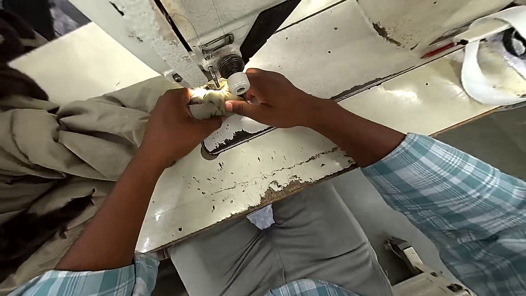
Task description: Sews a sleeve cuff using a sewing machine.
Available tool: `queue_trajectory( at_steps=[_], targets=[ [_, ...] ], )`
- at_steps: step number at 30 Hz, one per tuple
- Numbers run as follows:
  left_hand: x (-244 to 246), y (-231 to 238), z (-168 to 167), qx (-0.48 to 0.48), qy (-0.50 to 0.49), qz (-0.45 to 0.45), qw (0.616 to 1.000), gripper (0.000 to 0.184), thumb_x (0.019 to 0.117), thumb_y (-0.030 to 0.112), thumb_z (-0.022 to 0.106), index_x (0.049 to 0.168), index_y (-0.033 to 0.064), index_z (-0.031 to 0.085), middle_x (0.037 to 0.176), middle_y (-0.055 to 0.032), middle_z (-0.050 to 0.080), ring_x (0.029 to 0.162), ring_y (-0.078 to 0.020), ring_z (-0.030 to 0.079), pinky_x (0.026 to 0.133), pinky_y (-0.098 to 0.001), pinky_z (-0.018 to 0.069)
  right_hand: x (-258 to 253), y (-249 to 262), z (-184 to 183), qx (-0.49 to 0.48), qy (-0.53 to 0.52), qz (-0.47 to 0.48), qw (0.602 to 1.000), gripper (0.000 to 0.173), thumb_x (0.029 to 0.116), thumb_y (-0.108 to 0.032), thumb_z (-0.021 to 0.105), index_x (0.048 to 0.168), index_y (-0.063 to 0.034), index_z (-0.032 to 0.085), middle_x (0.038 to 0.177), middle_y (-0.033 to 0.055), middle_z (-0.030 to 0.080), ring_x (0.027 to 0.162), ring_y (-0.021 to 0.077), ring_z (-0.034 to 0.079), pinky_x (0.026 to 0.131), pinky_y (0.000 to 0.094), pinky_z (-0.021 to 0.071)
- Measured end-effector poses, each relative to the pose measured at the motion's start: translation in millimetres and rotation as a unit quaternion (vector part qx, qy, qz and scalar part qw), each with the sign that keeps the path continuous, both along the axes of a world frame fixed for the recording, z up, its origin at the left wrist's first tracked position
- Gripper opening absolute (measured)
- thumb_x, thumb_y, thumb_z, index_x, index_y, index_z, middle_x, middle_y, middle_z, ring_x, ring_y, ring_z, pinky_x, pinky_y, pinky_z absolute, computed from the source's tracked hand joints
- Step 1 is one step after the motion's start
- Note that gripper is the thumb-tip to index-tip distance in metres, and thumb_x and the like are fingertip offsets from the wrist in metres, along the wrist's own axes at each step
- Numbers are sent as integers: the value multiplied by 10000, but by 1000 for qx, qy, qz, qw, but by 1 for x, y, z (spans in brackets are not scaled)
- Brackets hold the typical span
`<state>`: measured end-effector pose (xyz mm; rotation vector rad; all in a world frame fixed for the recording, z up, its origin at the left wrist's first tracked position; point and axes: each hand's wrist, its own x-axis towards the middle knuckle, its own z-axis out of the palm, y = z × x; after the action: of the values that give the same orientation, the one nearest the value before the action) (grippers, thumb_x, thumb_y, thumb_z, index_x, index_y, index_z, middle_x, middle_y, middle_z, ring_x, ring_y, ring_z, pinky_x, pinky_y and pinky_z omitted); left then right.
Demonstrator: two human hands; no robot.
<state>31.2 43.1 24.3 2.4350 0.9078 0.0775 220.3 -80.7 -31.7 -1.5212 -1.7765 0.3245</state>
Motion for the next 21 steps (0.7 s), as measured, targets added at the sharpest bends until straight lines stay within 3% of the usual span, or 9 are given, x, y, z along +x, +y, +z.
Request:
queue_trajectory(
  at_steps=[2, 4, 8, 12, 14, 16, 21],
  targets=[
    [-1, 2, 1, -4, -6, -7, 1000, 238, 814, 260, 845, 915, 127, 675, 808, -17, 665, 754, -131, 645, 668, -416, 514, -2, 1, -2, 12, -6, -7, 1000, 321, 1046, -351, 557, 1008, -60, 687, 837, 59, 617, 794, 181, 599, 718, 372, 478],
    [0, 4, 2, -18, 3, -4, 1000, 238, 828, 243, 841, 921, 106, 670, 817, -41, 660, 766, -156, 641, 676, -438, 510, -7, 4, -2, 9, -2, -38, 999, 303, 1055, -309, 537, 944, -67, 682, 812, 63, 625, 787, 199, 629, 697, 402, 480],
    [2, 6, 3, -36, 16, 7, 999, 264, 800, 264, 847, 922, 110, 671, 807, -46, 668, 756, -179, 651, 659, -465, 514, -10, 7, 8, -65, 8, -69, 995, 319, 1067, -305, 502, 868, -93, 634, 745, 39, 577, 742, 196, 608, 642, 429, 441],
    [2, 3, 0, -23, 11, 12, 1000, 346, 772, 335, 890, 916, 110, 671, 820, -44, 667, 771, -182, 650, 678, -468, 516, -2, 6, 0, -26, 4, -16, 1000, 303, 1058, -313, 523, 936, -72, 659, 794, 56, 612, 767, 193, 625, 671, 415, 471],
    [4, 3, 1, -32, 5, 15, 999, 309, 790, 294, 889, 927, 100, 693, 840, -56, 679, 791, -187, 654, 700, -476, 519, 5, 2, -1, -4, -7, 25, 1000, 358, 969, -383, 658, 1051, -35, 689, 878, 83, 650, 809, 194, 622, 729, 399, 502],
    [6, 3, 3, -43, 11, 31, 999, 285, 798, 261, 885, 908, 85, 690, 836, -71, 679, 792, -199, 655, 701, -487, 522, 1, -2, 1, 2, -38, 7, 999, 444, 865, -406, 767, 1094, -34, 689, 938, 102, 673, 857, 229, 638, 759, 421, 515],
    [10, 3, 6, -66, 32, 53, 996, 220, 823, 209, 869, 909, 94, 701, 834, -73, 688, 790, -199, 659, 696, -483, 524, -10, 1, -3, 13, -41, -37, 998, 235, 906, -221, 723, 1054, -39, 705, 934, 104, 676, 859, 244, 656, 748, 425, 525]
  ],
)
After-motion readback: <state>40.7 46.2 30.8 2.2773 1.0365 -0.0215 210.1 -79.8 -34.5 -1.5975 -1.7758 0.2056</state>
